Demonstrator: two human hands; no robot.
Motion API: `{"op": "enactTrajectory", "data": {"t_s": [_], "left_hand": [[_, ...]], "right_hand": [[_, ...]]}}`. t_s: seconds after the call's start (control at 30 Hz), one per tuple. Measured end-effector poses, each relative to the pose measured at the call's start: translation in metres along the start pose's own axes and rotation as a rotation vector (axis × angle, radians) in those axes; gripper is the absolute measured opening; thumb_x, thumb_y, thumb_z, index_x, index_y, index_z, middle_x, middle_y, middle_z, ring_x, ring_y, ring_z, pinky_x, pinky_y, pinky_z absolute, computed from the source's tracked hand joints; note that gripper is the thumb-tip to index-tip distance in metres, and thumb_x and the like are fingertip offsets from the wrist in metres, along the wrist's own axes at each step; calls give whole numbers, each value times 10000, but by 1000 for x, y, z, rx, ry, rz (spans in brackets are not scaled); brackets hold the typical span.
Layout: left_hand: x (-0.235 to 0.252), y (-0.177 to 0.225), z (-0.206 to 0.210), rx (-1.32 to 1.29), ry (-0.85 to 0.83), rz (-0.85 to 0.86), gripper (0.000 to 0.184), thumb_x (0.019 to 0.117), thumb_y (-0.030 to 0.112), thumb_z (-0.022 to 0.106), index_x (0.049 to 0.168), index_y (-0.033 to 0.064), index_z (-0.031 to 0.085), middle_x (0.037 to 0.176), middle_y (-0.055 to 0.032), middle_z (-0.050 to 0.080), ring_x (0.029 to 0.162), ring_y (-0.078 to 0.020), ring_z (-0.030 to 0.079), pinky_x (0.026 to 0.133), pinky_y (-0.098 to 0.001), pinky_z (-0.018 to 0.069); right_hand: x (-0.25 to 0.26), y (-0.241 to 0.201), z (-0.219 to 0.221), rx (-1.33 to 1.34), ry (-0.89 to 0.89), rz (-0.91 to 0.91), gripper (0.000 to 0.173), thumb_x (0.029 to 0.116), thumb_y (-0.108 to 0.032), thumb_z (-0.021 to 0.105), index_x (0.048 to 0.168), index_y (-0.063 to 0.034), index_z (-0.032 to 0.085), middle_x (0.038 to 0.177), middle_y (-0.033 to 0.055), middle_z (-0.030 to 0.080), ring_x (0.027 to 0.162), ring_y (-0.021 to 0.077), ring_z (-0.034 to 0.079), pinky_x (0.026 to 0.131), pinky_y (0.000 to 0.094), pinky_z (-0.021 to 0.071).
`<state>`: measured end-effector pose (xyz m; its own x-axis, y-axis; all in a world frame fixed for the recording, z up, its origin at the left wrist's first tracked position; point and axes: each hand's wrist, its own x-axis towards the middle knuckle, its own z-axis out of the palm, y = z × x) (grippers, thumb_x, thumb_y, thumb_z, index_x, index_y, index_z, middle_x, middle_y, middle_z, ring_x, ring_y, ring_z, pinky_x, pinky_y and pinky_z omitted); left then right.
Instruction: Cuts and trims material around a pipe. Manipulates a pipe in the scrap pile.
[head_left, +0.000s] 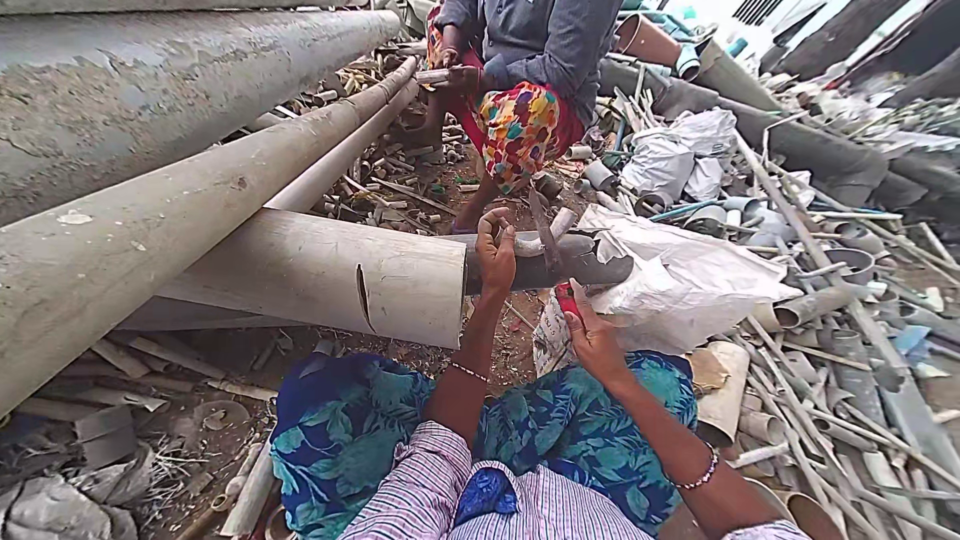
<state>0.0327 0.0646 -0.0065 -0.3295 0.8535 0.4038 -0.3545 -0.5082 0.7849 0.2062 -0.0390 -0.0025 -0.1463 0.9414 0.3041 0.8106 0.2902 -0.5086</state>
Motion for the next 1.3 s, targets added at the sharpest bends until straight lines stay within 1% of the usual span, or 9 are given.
{"op": "enactTrajectory", "data": {"t_s": [0.2,0.37,0.5,0.7,0.87,0.97,1.07,1.2,1.3], "left_hand": [[15,-16,9,-176,66,80,304,946,-62,483,1246,-104,511,994,-16,569,869,-9,564,822,-189,502],[0,-1,-1,-24,-14,20,353,1024,-27,462,1376,-54,464,1144,-97,575,930,-37,551,832,-188,470],[13,-14,8,-141,67,97,281,956,-60,473,1233,-92,508,970,-2,568,841,7,560,805,-172,497],[6,-11,6,-91,27,69,272,1008,-36,469,1277,-55,503,1002,-15,556,864,2,543,821,-168,473],[14,-14,9,-89,56,88,267,969,-59,473,1229,-102,515,1014,-34,573,871,-3,562,828,-180,499],[13,-11,4,-37,9,55,290,975,-32,459,1254,-91,511,1002,-49,560,833,-32,563,797,-207,510],[16,-5,0,29,-10,9,320,994,-18,453,1304,-82,499,1020,-68,571,824,-39,556,772,-198,496],[20,-12,10,164,37,18,311,984,-4,475,1271,-93,554,1021,-115,603,816,-75,565,756,-220,496],[11,-13,16,471,109,137,278,991,-5,498,1227,-85,621,1112,-221,648,965,-243,634,869,-338,521]], "right_hand": [[1,2,-5,44,-21,37,513,1085,-182,413,1556,16,366,775,126,631,585,151,539,601,323,490],[0,2,-2,85,6,67,522,1085,-170,413,1573,-3,339,760,117,613,550,132,521,559,310,483],[1,6,7,100,46,44,513,1079,-176,419,1552,16,369,792,112,636,579,130,553,579,305,504],[3,20,10,64,108,-22,502,1071,-148,429,1537,34,393,765,140,642,562,159,556,579,331,510],[7,24,2,-42,100,-149,488,1052,-123,443,1501,67,440,845,216,695,645,248,633,671,390,540],[10,29,-11,-124,108,-155,503,1045,-87,460,1520,72,404,1003,288,712,829,399,714,791,501,566],[8,38,-27,-233,76,-193,503,1048,-109,445,1522,57,415,1032,307,707,871,475,714,798,571,563],[9,31,-35,-160,143,-169,508,1047,-93,450,1523,77,395,974,290,709,796,382,707,769,476,567],[9,26,-22,-41,64,-116,499,1063,-136,438,1522,57,411,862,208,690,663,229,622,679,371,534]]}}
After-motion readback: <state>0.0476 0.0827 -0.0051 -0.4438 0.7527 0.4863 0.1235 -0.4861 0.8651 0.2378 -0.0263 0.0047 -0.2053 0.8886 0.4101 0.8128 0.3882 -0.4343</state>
